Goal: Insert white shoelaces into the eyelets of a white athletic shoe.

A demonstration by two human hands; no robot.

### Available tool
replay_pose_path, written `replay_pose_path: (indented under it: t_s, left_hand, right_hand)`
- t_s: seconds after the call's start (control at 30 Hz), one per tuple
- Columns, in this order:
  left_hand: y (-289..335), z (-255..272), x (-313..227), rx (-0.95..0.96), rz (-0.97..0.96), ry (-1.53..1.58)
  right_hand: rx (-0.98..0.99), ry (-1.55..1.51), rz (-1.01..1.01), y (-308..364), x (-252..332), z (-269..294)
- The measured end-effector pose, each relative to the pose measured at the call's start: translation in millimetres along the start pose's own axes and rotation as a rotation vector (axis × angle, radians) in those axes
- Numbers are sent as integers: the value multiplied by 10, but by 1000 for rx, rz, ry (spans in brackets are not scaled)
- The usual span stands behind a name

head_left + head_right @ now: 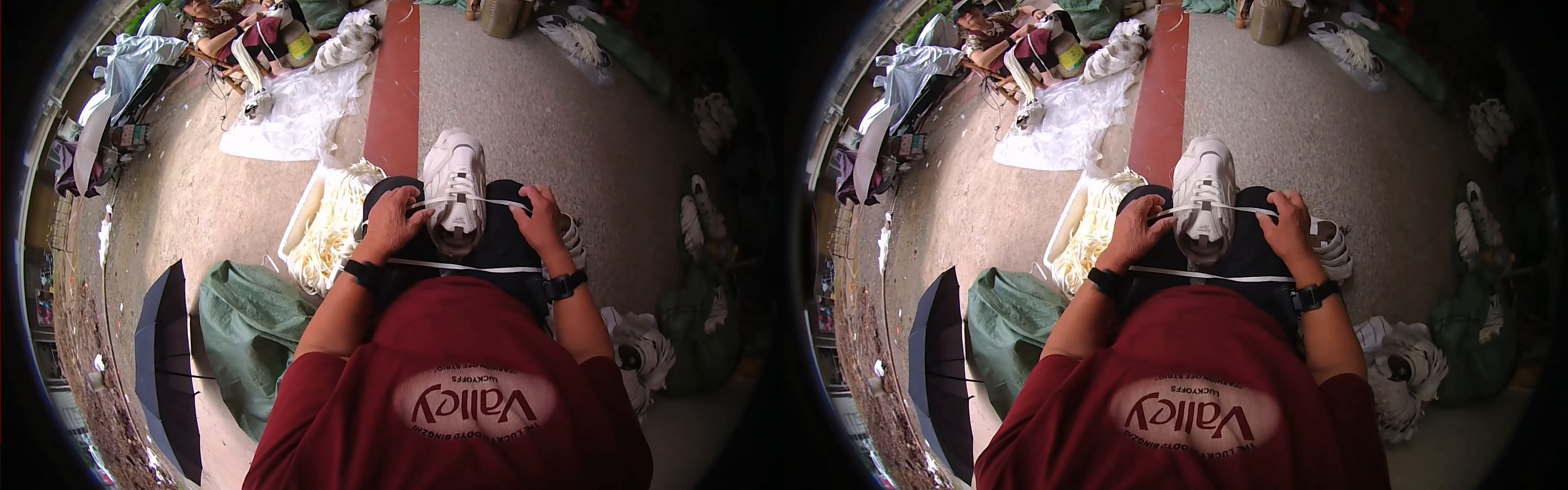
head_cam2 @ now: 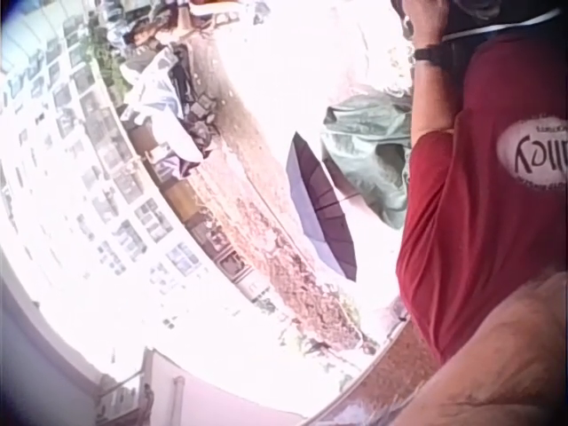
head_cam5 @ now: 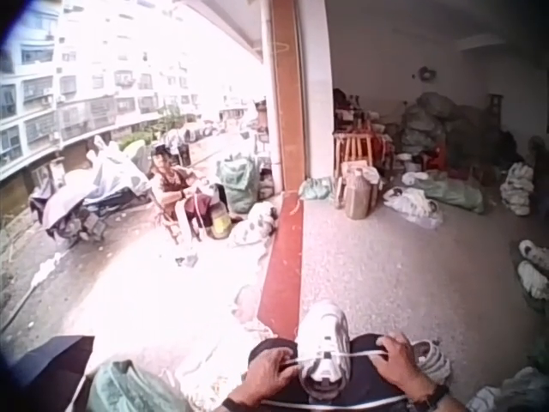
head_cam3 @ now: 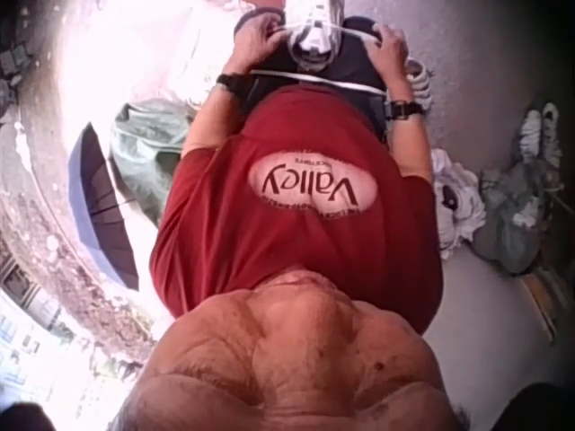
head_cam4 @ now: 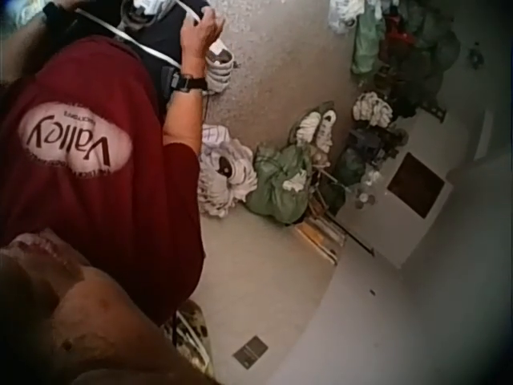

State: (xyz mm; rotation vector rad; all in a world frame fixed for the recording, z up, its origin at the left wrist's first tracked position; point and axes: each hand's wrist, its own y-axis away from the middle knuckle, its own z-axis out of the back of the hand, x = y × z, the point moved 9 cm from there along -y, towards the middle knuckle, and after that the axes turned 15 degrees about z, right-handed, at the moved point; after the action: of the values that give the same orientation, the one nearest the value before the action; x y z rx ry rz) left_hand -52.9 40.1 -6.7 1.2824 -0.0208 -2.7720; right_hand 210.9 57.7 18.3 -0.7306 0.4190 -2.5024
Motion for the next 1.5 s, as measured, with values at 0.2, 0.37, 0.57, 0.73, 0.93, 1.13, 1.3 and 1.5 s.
replay_pose_path:
  t_s: [0.2,0.37,0.57,0.73,0.93,1.13,1.3,1.5]
  left_hand:
    - [15,-319,-378,32,-148,-295]
    - [-237,-241,-227,34,-46,-162]
    - [-313,-261,-177,143,17,-109]
    - [-219,-235,-228,18,-129,-107]
    - [-217,-235,-232,32,-101,-105]
    - [-204,-238,-216,7,-109,-100]
    - [-202,-236,-206,-8,-121,-89]
    - [-174,-214,-226,-18,-168,-61]
  right_hand:
    - [253,-29,87,-196,526,-568]
    - [233,-45,75,-333,374,-649]
    - [350,-157,-41,-419,159,-719]
    - [448,-206,-152,-594,73,-696]
    - [584,-273,-17,-674,87,-860]
    - [503,-765,-222,-597,61,-1075]
    - [183,-101,320,-720,347,-663]
    - [108,263,536,-483,530,-497]
